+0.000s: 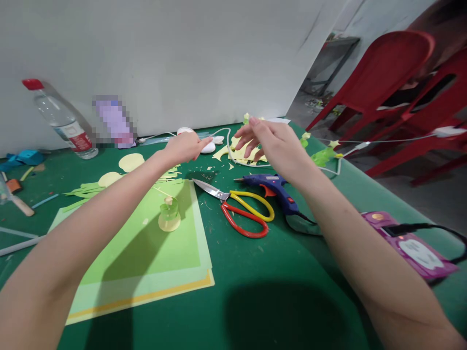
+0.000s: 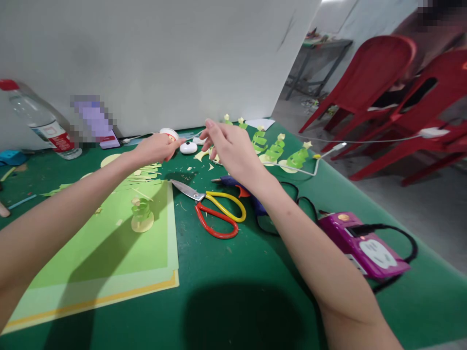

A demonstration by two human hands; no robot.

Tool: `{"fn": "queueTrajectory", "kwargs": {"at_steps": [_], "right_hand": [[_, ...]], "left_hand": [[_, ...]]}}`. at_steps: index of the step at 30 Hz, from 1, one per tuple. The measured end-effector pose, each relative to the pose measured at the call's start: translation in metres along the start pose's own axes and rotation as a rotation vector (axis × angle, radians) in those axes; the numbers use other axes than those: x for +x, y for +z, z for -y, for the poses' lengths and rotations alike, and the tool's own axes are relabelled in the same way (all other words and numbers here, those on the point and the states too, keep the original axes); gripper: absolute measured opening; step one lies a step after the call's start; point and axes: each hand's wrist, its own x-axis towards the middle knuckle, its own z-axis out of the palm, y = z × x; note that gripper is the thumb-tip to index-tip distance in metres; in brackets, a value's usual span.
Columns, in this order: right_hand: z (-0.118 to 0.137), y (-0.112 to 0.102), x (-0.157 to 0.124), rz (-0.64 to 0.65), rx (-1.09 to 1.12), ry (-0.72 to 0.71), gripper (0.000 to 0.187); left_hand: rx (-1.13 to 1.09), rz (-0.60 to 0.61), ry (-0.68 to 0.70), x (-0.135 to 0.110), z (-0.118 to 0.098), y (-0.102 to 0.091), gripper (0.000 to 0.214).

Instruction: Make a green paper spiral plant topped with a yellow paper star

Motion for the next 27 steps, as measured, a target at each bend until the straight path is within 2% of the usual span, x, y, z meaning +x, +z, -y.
{"fn": "queueTrajectory", "kwargs": {"at_steps": [3, 5, 8, 10, 11, 13, 16, 18, 20, 23, 27], "right_hand": [[0.0, 0.0, -0.001, 0.004, -0.022, -0.006, 0.039], [0.0, 0.0, -0.002, 0.004, -0.046, -0.01, 0.034], [0.002, 0.003, -0.006, 0.026, -0.094, -0.057, 0.019], [0.003, 0.009, -0.01, 0.073, -0.134, -0.12, 0.009], [0.004, 0.015, -0.014, 0.112, -0.147, -0.151, 0.006], [0.003, 0.029, -0.023, 0.213, -0.147, -0.202, 0.003], [-0.001, 0.055, -0.038, 0.37, -0.121, -0.24, 0.004], [-0.006, 0.07, -0.048, 0.432, -0.118, -0.24, 0.005], [-0.011, 0.082, -0.056, 0.449, -0.121, -0.227, 0.006], [-0.018, 0.095, -0.062, 0.419, -0.114, -0.196, 0.011], [-0.025, 0.109, -0.064, 0.376, -0.082, -0.142, 0.014]], "left_hand": [[0.018, -0.012, 0.035, 0.005, 0.009, 0.003, 0.027], [0.002, -0.022, 0.069, 0.003, 0.013, 0.001, 0.041], [-0.043, -0.044, 0.06, -0.006, 0.015, -0.005, 0.034], [-0.117, -0.087, 0.023, -0.017, 0.016, -0.009, 0.043], [-0.178, -0.12, 0.01, -0.024, 0.017, -0.011, 0.04], [-0.274, -0.174, 0.006, -0.038, 0.019, -0.011, 0.027], [-0.37, -0.212, 0.018, -0.063, 0.028, -0.007, 0.054], [-0.439, -0.253, 0.004, -0.084, 0.035, -0.002, 0.046], [-0.516, -0.327, -0.027, -0.107, 0.043, 0.005, 0.036], [-0.576, -0.354, -0.061, -0.144, 0.051, 0.018, 0.026], [-0.592, -0.262, -0.147, -0.179, 0.055, 0.034, 0.022]]}}
